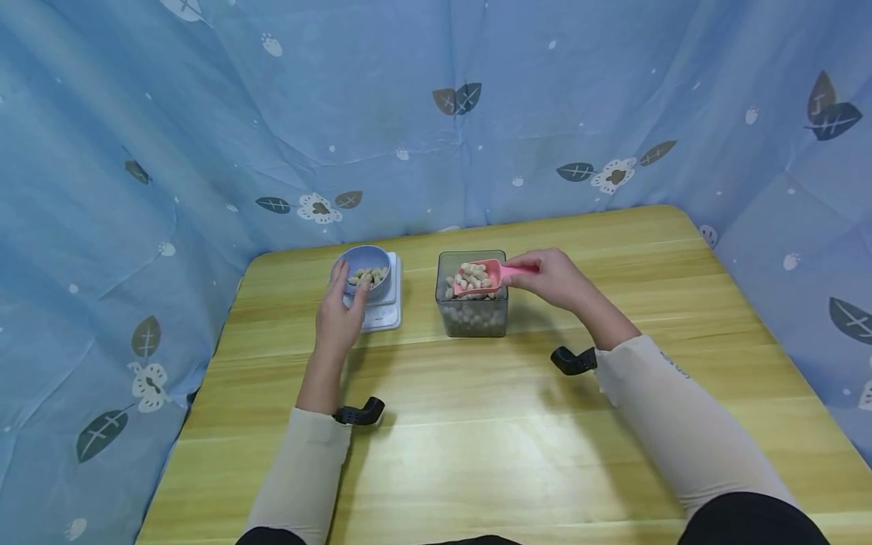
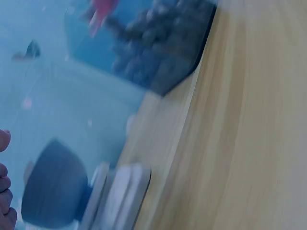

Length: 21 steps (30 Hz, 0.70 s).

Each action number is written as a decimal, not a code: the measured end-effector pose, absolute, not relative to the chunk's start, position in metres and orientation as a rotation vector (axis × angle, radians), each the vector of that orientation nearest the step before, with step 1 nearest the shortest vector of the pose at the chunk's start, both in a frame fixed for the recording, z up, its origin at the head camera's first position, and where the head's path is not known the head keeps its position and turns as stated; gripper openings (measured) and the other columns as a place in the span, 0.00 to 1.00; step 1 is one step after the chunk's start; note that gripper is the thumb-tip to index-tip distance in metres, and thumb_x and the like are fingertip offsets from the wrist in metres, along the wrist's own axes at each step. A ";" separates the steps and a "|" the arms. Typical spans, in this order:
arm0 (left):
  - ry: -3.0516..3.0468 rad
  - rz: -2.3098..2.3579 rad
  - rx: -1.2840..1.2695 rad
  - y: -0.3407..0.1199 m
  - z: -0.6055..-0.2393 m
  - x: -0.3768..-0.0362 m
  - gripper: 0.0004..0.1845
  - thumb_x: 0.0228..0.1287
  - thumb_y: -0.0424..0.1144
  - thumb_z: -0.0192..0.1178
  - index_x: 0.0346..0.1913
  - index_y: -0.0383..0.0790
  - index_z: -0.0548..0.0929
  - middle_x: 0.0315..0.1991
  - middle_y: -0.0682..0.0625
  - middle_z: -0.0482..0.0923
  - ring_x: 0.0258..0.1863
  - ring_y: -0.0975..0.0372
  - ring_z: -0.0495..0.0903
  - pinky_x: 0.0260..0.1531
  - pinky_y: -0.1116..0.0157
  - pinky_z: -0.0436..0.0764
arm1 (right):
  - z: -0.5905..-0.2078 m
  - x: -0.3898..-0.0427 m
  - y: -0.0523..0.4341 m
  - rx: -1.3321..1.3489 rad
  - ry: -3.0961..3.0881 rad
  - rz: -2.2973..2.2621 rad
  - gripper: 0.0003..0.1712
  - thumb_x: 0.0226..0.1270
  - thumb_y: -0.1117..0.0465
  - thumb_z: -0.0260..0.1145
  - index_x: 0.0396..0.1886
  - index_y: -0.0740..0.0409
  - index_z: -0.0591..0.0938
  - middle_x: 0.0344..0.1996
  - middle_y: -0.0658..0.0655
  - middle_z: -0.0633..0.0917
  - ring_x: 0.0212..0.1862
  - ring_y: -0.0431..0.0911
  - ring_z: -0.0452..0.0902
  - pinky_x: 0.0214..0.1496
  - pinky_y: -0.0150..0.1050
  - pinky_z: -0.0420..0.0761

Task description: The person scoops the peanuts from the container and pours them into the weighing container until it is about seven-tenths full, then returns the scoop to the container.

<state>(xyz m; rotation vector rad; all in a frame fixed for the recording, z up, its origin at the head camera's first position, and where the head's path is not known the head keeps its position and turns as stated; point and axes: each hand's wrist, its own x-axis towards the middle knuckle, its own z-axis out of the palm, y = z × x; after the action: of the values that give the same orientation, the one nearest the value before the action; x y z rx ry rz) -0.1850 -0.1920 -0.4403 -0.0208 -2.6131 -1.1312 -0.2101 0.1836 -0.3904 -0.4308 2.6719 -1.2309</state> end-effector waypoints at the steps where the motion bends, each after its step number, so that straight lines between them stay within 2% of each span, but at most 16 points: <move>1: -2.619 -1.148 0.024 -0.197 -0.442 -0.185 0.35 0.74 0.51 0.52 0.76 0.40 0.59 0.80 0.53 0.48 0.78 0.54 0.50 0.76 0.50 0.54 | -0.390 -0.210 0.184 -0.431 2.677 -1.232 0.28 0.65 0.46 0.68 0.58 0.60 0.83 0.50 0.63 0.85 0.43 0.49 0.80 0.40 0.40 0.80; 4: -2.639 -1.182 0.120 -0.210 -0.448 -0.186 0.37 0.73 0.54 0.52 0.78 0.43 0.56 0.80 0.55 0.43 0.78 0.54 0.47 0.76 0.50 0.52 | -0.389 -0.210 0.184 -0.429 2.680 -1.224 0.28 0.66 0.45 0.68 0.58 0.59 0.82 0.50 0.62 0.86 0.44 0.50 0.80 0.42 0.41 0.80; 7: -2.658 -1.204 0.171 -0.217 -0.452 -0.186 0.38 0.73 0.56 0.51 0.78 0.44 0.54 0.80 0.54 0.42 0.79 0.53 0.46 0.77 0.50 0.51 | -0.387 -0.209 0.184 -0.426 2.671 -1.212 0.30 0.66 0.44 0.67 0.59 0.59 0.82 0.50 0.63 0.85 0.45 0.51 0.81 0.43 0.42 0.80; 14: -2.660 -1.229 0.199 -0.225 -0.461 -0.186 0.38 0.73 0.55 0.52 0.78 0.45 0.54 0.80 0.51 0.46 0.78 0.51 0.49 0.77 0.50 0.51 | -0.383 -0.207 0.183 -0.398 2.652 -1.206 0.32 0.66 0.41 0.66 0.61 0.58 0.81 0.53 0.63 0.84 0.49 0.52 0.81 0.47 0.45 0.81; 21: -2.645 -1.248 0.196 -0.226 -0.461 -0.188 0.37 0.72 0.56 0.52 0.78 0.46 0.56 0.79 0.52 0.49 0.78 0.53 0.51 0.77 0.52 0.52 | -0.374 -0.208 0.182 -0.376 2.720 -1.188 0.31 0.66 0.41 0.66 0.60 0.55 0.81 0.53 0.62 0.85 0.46 0.51 0.81 0.43 0.41 0.80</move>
<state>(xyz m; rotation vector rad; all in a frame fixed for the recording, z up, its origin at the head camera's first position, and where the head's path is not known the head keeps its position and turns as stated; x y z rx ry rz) -0.1878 -0.2263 -0.4615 0.1959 -2.6455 -1.2478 -0.2080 0.1824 -0.3744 -0.3763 2.7201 -1.1878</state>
